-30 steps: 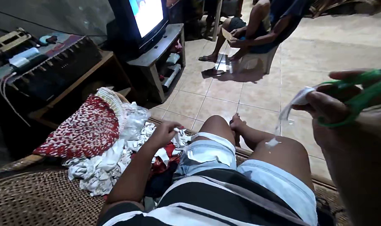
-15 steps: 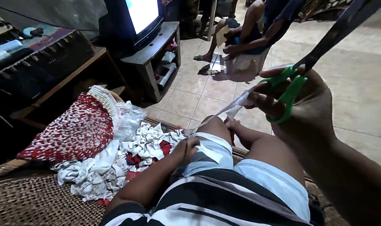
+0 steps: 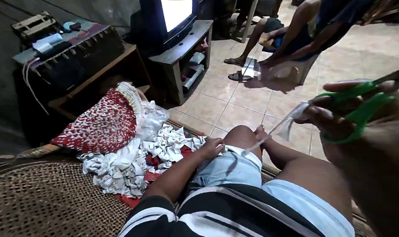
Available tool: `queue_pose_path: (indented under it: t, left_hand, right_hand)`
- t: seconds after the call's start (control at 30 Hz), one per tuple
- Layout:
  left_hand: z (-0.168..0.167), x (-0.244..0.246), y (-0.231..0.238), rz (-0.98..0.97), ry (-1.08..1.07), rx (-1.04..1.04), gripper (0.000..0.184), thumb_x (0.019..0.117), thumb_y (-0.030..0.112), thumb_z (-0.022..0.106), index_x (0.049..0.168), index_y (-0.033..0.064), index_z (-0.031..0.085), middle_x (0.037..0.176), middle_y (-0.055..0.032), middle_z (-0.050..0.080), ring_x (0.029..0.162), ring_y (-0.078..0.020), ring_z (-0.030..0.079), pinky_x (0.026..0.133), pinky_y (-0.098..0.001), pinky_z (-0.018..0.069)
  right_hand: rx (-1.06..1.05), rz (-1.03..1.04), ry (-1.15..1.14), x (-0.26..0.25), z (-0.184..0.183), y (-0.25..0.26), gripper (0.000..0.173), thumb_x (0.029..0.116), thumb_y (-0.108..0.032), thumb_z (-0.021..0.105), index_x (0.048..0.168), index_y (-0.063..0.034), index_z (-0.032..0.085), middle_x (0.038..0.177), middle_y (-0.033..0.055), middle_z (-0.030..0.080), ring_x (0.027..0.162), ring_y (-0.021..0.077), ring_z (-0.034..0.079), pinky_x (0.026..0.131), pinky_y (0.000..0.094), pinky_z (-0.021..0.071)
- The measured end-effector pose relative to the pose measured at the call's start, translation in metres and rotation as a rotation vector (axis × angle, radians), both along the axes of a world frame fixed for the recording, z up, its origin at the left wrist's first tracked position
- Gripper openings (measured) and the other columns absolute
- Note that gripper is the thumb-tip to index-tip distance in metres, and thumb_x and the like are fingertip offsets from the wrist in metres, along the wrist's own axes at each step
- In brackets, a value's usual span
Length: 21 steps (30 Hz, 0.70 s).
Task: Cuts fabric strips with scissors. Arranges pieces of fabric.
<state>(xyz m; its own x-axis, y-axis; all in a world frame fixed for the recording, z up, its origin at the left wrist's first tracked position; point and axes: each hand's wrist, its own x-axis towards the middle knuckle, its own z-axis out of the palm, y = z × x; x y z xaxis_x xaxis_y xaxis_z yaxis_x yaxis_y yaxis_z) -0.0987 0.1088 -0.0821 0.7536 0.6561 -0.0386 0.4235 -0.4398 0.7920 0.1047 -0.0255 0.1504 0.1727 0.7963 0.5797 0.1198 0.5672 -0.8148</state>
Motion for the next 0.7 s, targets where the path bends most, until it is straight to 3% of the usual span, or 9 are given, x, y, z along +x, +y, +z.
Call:
queue_pose_path:
  t: [0.1,0.17,0.23,0.27,0.33,0.4,0.5,0.6,0.7]
  left_hand:
    - [0.022,-0.035,0.003,0.258,0.025,-0.004,0.034,0.1076,0.016,0.047,0.130,-0.0058,0.061,0.130,-0.0248,0.063,0.124,-0.0345,0.060,0.110,-0.0504,0.0449]
    - [0.032,-0.060,0.006,0.371,0.239,0.014,0.036,0.1074,0.021,0.048,0.134,0.0009,0.060,0.135,-0.0219,0.062,0.128,-0.0350,0.059,0.110,-0.0534,0.0446]
    - [0.038,-0.080,0.003,0.331,0.494,0.006,0.051,0.0974,0.022,0.066,0.144,0.0049,0.054,0.143,-0.0281,0.052,0.134,-0.0465,0.049,0.109,-0.0647,0.0405]
    - [0.043,-0.084,-0.003,0.308,0.528,-0.007,0.073,0.0896,0.026,0.077,0.152,0.0071,0.044,0.149,-0.0311,0.045,0.138,-0.0508,0.042,0.110,-0.0684,0.0364]
    - [0.056,-0.081,-0.019,0.265,0.311,0.045,0.107,0.0765,0.036,0.089,0.161,0.0072,0.029,0.153,-0.0282,0.040,0.142,-0.0447,0.040,0.115,-0.0603,0.0366]
    - [0.073,-0.063,-0.038,0.171,-0.139,0.023,0.117,0.0731,0.034,0.091,0.160,-0.0014,0.022,0.153,-0.0273,0.043,0.141,-0.0373,0.045,0.115,-0.0521,0.0399]
    - [0.089,-0.031,-0.059,-0.073,-0.496,-0.127,0.100,0.0837,0.021,0.081,0.156,-0.0112,0.020,0.144,-0.0283,0.052,0.133,-0.0300,0.054,0.111,-0.0426,0.0457]
    - [0.081,-0.017,-0.066,-0.087,-0.444,-0.455,0.040,0.1063,0.014,0.050,0.139,-0.0096,0.051,0.112,-0.0167,0.071,0.100,-0.0137,0.069,0.095,-0.0326,0.0539]
    - [0.064,-0.015,-0.071,0.138,-0.617,-0.927,0.054,0.1131,0.029,0.014,0.137,-0.0024,0.051,0.100,-0.0087,0.071,0.088,-0.0152,0.068,0.081,-0.0340,0.0564]
  right_hand:
    - [-0.005,-0.040,0.034,0.002,-0.002,0.001,0.043,0.0824,-0.015,0.081,0.119,-0.0209,0.060,0.095,-0.0108,0.073,0.079,0.0049,0.071,0.070,0.0221,0.0629]
    - [-0.031,-0.018,0.032,-0.001,-0.006,0.000,0.043,0.0837,-0.016,0.080,0.120,-0.0209,0.059,0.096,-0.0104,0.072,0.080,0.0050,0.071,0.072,0.0219,0.0629]
    - [-0.049,0.029,0.046,-0.008,-0.008,0.000,0.045,0.0826,-0.021,0.083,0.121,-0.0211,0.060,0.095,-0.0098,0.072,0.080,0.0054,0.071,0.073,0.0221,0.0626]
    - [-0.064,0.051,0.052,-0.012,-0.009,-0.001,0.044,0.0818,-0.023,0.084,0.120,-0.0217,0.061,0.095,-0.0099,0.073,0.080,0.0051,0.071,0.072,0.0215,0.0623]
    - [-0.116,0.096,0.073,-0.022,-0.013,-0.001,0.042,0.0798,-0.023,0.085,0.117,-0.0228,0.065,0.093,-0.0100,0.073,0.079,0.0039,0.070,0.070,0.0209,0.0617]
    - [-0.195,0.140,0.076,-0.035,-0.021,-0.001,0.041,0.0776,-0.018,0.083,0.115,-0.0230,0.067,0.091,-0.0095,0.073,0.077,0.0038,0.070,0.068,0.0218,0.0619]
    - [-0.245,0.191,0.027,-0.050,-0.032,0.000,0.040,0.0780,-0.018,0.081,0.115,-0.0238,0.068,0.089,-0.0095,0.072,0.074,0.0027,0.069,0.066,0.0198,0.0604]
    - [-0.143,0.172,-0.009,-0.051,-0.039,0.005,0.041,0.0803,-0.027,0.083,0.118,-0.0281,0.067,0.092,-0.0124,0.072,0.078,0.0018,0.069,0.069,0.0195,0.0606]
    - [-0.061,0.111,-0.067,-0.045,-0.050,0.009,0.041,0.0829,-0.031,0.083,0.120,-0.0316,0.066,0.098,-0.0158,0.073,0.085,-0.0002,0.070,0.074,0.0181,0.0598]
